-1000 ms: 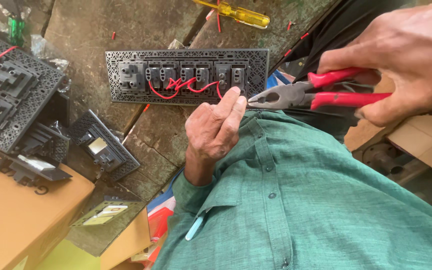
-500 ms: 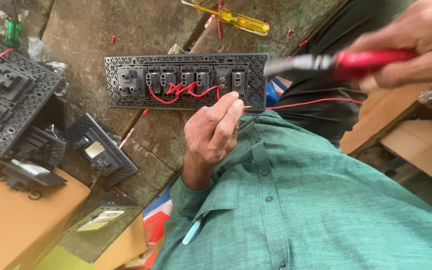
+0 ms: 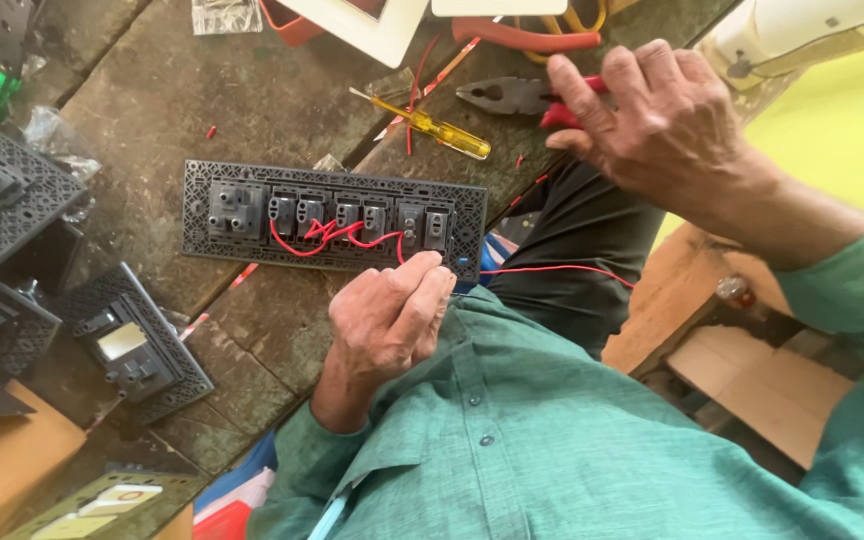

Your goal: The person wires an electrical switchboard by stripping wire ends with pliers, inserting them into terminal blocks, and tightening the screws using a screwdriver.

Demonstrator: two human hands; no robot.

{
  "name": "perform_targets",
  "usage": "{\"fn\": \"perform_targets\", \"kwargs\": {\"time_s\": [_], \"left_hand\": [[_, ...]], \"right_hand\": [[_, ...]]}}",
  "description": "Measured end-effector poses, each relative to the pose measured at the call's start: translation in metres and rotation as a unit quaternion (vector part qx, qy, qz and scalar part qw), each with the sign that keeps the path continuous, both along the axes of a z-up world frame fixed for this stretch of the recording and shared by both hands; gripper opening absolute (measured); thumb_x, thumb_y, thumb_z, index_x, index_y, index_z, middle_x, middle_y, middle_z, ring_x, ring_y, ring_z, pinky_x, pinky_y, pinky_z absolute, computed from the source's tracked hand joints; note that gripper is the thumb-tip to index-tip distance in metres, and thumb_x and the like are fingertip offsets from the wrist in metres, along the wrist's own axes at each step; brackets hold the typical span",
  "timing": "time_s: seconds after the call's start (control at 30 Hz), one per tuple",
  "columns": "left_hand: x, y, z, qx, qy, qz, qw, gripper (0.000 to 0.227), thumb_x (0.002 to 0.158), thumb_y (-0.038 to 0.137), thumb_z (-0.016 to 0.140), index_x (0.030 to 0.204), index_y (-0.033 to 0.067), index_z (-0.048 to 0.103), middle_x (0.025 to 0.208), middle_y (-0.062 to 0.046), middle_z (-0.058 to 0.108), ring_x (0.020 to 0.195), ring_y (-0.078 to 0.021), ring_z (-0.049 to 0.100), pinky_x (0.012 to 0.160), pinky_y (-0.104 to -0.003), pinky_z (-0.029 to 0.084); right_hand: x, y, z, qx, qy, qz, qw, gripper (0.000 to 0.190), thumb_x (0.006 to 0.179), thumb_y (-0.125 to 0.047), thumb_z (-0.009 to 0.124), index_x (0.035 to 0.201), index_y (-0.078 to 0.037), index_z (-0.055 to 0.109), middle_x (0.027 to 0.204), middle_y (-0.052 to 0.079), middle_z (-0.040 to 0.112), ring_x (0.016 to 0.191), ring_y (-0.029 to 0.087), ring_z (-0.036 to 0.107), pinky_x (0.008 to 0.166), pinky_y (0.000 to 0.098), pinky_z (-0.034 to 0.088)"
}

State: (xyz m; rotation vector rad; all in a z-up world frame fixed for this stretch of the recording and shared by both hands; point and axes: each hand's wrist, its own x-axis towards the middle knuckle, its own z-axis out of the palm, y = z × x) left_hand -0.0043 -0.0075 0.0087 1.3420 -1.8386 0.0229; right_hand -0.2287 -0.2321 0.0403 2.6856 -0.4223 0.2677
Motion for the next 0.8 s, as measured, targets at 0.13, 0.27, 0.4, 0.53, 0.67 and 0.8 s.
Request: {"fn": "perform_targets", "kwargs": {"time_s": [0.13, 0.27, 0.4, 0.53, 0.67, 0.8], "left_hand": [[0.000, 0.003, -0.002, 0.015, 0.004, 0.000, 1.000, 0.027, 0.093, 0.005, 0.081, 0.115, 0.0023, 0.065, 0.107, -0.010, 0.070, 0.077, -0.0210, 0.066, 0.062, -0.033, 0.047], [0.000, 0.001, 0.001, 0.024, 0.031, 0.004, 0.999, 0.026, 0.093, 0.005, 0.081, 0.114, 0.0034, 0.065, 0.105, -0.009, 0.069, 0.077, -0.0211, 0.065, 0.062, -0.034, 0.048], [0.000, 0.001, 0.005, 0.032, 0.038, 0.017, 0.999, 0.027, 0.094, 0.007, 0.083, 0.114, 0.0060, 0.066, 0.108, -0.008, 0.068, 0.082, -0.0219, 0.067, 0.066, -0.034, 0.050], [-0.002, 0.001, 0.005, 0.030, 0.049, 0.066, 0.996, 0.033, 0.094, 0.016, 0.088, 0.117, 0.0072, 0.065, 0.114, -0.007, 0.066, 0.087, -0.0233, 0.067, 0.073, -0.035, 0.054], [0.001, 0.002, 0.006, 0.048, 0.010, 0.117, 0.992, 0.041, 0.093, 0.029, 0.088, 0.121, 0.0059, 0.067, 0.125, -0.010, 0.064, 0.098, -0.0258, 0.062, 0.085, -0.039, 0.051], [0.000, 0.002, 0.002, 0.062, -0.046, 0.159, 0.984, 0.042, 0.098, 0.035, 0.083, 0.126, 0.0080, 0.069, 0.139, -0.009, 0.061, 0.121, -0.0279, 0.053, 0.103, -0.046, 0.039]], "right_hand": [[0.008, -0.006, -0.006, -0.036, -0.045, 0.060, 0.997, 0.043, 0.106, -0.041, 0.069, 0.135, -0.009, 0.069, 0.107, 0.008, 0.059, 0.094, 0.023, 0.055, 0.079, 0.0348, 0.050], [0.014, -0.011, -0.009, -0.007, -0.061, 0.084, 0.995, 0.037, 0.110, -0.032, 0.074, 0.138, -0.009, 0.069, 0.110, 0.006, 0.058, 0.097, 0.021, 0.054, 0.084, 0.0352, 0.051], [0.032, 0.002, -0.008, 0.042, -0.105, 0.123, 0.986, 0.025, 0.106, -0.028, 0.080, 0.119, -0.008, 0.071, 0.103, 0.006, 0.055, 0.093, 0.022, 0.053, 0.073, 0.0349, 0.048], [0.060, 0.019, -0.005, 0.149, -0.086, 0.081, 0.982, 0.028, 0.097, -0.030, 0.085, 0.098, -0.008, 0.068, 0.094, 0.006, 0.053, 0.088, 0.023, 0.054, 0.067, 0.0358, 0.047], [0.076, 0.025, 0.002, 0.177, -0.079, 0.071, 0.978, 0.029, 0.093, -0.026, 0.085, 0.095, -0.005, 0.066, 0.098, 0.007, 0.053, 0.093, 0.024, 0.057, 0.067, 0.0349, 0.047], [0.069, 0.030, 0.007, 0.192, -0.108, 0.065, 0.973, 0.022, 0.094, -0.014, 0.084, 0.099, -0.003, 0.066, 0.100, 0.007, 0.063, 0.096, 0.024, 0.060, 0.076, 0.0351, 0.050]]}}
